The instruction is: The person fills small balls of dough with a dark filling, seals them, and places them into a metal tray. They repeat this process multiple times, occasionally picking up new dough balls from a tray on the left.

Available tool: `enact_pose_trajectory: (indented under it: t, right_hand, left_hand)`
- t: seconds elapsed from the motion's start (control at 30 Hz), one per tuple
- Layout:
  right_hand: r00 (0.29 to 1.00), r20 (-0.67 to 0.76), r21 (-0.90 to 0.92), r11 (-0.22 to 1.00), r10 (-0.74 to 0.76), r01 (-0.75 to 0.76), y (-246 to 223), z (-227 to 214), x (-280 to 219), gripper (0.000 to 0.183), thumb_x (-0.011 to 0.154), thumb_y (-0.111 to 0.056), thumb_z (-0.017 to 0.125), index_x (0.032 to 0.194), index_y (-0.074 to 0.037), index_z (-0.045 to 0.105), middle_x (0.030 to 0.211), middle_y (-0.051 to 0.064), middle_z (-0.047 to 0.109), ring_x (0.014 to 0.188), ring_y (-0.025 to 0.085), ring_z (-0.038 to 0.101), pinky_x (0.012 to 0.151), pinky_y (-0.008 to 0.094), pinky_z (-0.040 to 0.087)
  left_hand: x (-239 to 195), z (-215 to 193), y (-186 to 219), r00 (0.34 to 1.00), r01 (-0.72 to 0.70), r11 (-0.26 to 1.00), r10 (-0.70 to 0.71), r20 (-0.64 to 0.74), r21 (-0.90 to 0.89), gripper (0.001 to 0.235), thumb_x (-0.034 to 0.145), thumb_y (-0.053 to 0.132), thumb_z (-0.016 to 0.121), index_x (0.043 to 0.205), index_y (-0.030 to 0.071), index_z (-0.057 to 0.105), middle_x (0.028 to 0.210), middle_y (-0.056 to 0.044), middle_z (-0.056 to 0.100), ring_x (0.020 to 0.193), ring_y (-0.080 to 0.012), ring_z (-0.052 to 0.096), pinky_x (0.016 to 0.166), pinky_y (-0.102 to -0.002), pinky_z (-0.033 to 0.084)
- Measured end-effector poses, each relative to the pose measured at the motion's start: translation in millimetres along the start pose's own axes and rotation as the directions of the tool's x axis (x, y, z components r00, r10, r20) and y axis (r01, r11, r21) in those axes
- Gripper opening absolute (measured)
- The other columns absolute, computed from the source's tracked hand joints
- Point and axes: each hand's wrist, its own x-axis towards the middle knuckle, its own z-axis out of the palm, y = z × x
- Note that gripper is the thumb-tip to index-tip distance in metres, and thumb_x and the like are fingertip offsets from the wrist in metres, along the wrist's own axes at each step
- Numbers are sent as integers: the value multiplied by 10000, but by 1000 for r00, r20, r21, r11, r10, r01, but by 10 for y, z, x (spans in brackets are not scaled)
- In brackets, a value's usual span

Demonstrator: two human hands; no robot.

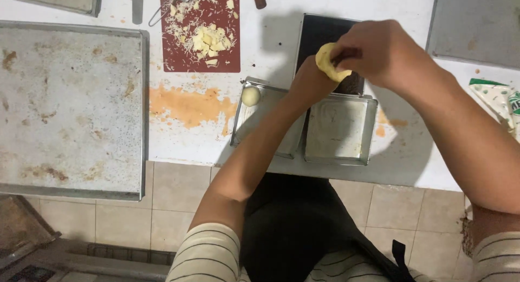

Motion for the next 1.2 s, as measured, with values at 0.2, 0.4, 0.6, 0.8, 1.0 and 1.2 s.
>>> enact_pose_trajectory:
  t: [0.2, 0.4, 0.6, 0.8, 1.0, 1.2]
  right_hand:
    - [976, -198, 15, 996, -89, 94, -11, -101, -239, 267, 980, 10, 651, 1208, -31, 785, 1146, 142, 770, 1036, 329, 704, 868, 423, 524]
    - [938, -321, 51, 987, -130, 154, -179, -171, -269, 205, 1033, 78, 667, 1188, 28, 791, 1089, 202, 761, 995, 359, 715, 826, 424, 554]
    - [908, -373, -71, 982, -190, 176, -128, -129, -231, 216, 937, -75, 883, 1137, -69, 801, 971, 70, 736, 902, 289, 659, 840, 417, 474]
    - [939, 331, 4, 995, 92, -99, -659, -675, -211, 1289, 605, -310, 945, 1654, -189, 205, 1677, 64, 298, 1453, 317, 362, 1072, 455, 367]
    - [959, 272, -70, 993, -77, 100, -639, -511, -172, 789, 767, -262, 813, 1508, -220, 545, 1489, -26, 595, 1291, 253, 598, 911, 452, 535]
    - [976, 216, 136, 990, 1, -32, -788, -653, -222, 882, 666, -287, 851, 1496, -264, 555, 1494, -56, 603, 1328, 201, 579, 1036, 402, 449]
  left_hand:
    - [83, 367, -354, 981, -141, 989, 133, -140, -47, 285, 857, 323, 718, 1060, 129, 670, 923, -38, 763, 836, -273, 751, 696, -386, 558]
    - [-4, 0, 45, 997, -1, 897, -36, -75, -442, 114, 790, 95, 688, 860, 125, 605, 711, 35, 629, 653, -121, 598, 564, -297, 481]
    - [28, 176, -179, 997, -29, 951, 6, -75, -308, 266, 828, 211, 747, 1073, 154, 659, 925, 18, 759, 868, -173, 752, 743, -309, 569]
    - [-153, -319, 353, 996, 57, 826, -11, 84, -562, 299, 822, 171, 767, 1090, 106, 651, 991, -41, 750, 943, -190, 733, 811, -323, 629]
    - [-285, -539, 487, 981, 182, 844, -124, 147, -504, 382, 811, 252, 772, 1147, 103, 668, 1038, -57, 776, 954, -203, 753, 805, -335, 617]
    - [-467, -714, 500, 936, 343, 838, -266, 232, -425, 495, 796, 351, 776, 1214, 100, 689, 1094, -75, 808, 968, -218, 777, 796, -351, 603]
